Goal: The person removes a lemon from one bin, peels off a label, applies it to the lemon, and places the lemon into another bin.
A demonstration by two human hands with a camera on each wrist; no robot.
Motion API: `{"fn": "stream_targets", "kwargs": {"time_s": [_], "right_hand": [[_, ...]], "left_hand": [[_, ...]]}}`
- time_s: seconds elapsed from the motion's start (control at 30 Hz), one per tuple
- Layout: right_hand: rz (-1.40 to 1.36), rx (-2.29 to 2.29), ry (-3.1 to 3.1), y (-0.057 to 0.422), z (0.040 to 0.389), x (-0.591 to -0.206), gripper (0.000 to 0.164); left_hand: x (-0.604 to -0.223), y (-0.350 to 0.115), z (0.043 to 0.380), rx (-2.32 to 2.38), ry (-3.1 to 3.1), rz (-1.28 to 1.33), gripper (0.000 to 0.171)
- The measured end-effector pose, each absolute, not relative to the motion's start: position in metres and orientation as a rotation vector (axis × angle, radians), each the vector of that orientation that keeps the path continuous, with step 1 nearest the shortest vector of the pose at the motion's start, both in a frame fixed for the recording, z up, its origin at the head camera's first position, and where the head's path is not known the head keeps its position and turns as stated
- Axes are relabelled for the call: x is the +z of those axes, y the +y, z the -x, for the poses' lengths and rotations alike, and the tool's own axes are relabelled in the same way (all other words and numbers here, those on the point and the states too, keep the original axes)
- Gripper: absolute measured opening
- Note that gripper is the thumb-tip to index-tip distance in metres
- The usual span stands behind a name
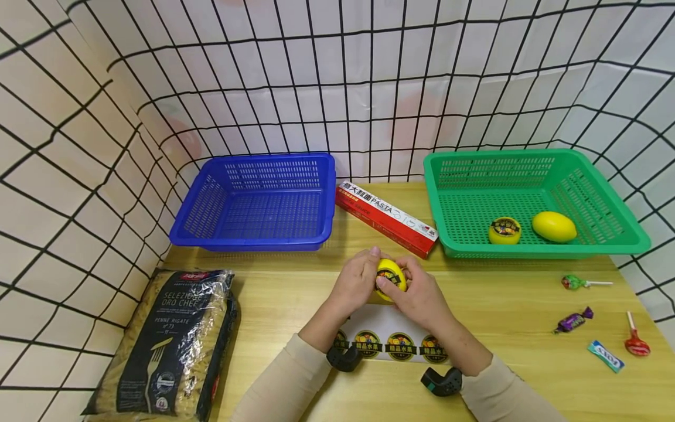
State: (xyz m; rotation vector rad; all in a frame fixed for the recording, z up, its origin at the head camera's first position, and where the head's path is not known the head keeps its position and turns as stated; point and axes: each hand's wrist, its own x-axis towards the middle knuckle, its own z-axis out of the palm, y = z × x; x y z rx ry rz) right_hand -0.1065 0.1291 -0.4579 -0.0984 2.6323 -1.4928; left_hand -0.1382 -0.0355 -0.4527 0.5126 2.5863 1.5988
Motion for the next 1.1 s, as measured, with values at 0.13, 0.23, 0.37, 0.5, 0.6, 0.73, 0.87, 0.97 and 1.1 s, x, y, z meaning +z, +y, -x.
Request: {"fn": "stream_targets", "kwargs": {"time_s": [0.13, 0.23, 0.37, 0.5, 0.6, 0.73, 0.87, 0.97, 1.1], "right_hand": [[0.15, -1.372, 2.682, 0.13, 0.106, -0.453, 0.05], [0.191, -1.292, 2.724, 0.13, 0.106, -0.452, 0.05], [0.26, -1.253, 2.75, 0.13, 0.105, -0.454, 0.048], [0.352, -1.295, 2.776, 0.129, 0.104, -0.459, 0.041], [0.424, -1.326, 2.807, 0.129, 0.104, -0.462, 0.039], [0.466, -1.34, 2.847, 0.129, 0.104, -0.464, 0.037], [0.444, -1.369, 2.851, 0.13, 0.103, -0.465, 0.033], [0.418, -1.396, 2.84, 0.13, 0.103, -0.465, 0.033], [0.389, -1.41, 2.855, 0.129, 0.102, -0.465, 0.033]], "left_hand": [[-0.453, -0.036, 0.138, 1.6, 2.637, -0.54, 0.06], [-0.454, -0.036, 0.138, 1.604, 2.653, -0.561, 0.058], [-0.454, -0.035, 0.138, 1.6, 2.682, -0.599, 0.056], [-0.453, -0.033, 0.137, 1.57, 2.736, -0.627, 0.054], [-0.453, -0.032, 0.137, 1.537, 2.782, -0.635, 0.053], [-0.454, -0.031, 0.138, 1.522, 2.825, -0.662, 0.05], [-0.453, -0.029, 0.137, 1.528, 2.853, -0.703, 0.048], [-0.453, -0.028, 0.136, 1.527, 2.884, -0.724, 0.046], [-0.454, -0.027, 0.135, 1.535, 2.925, -0.744, 0.043]]}}
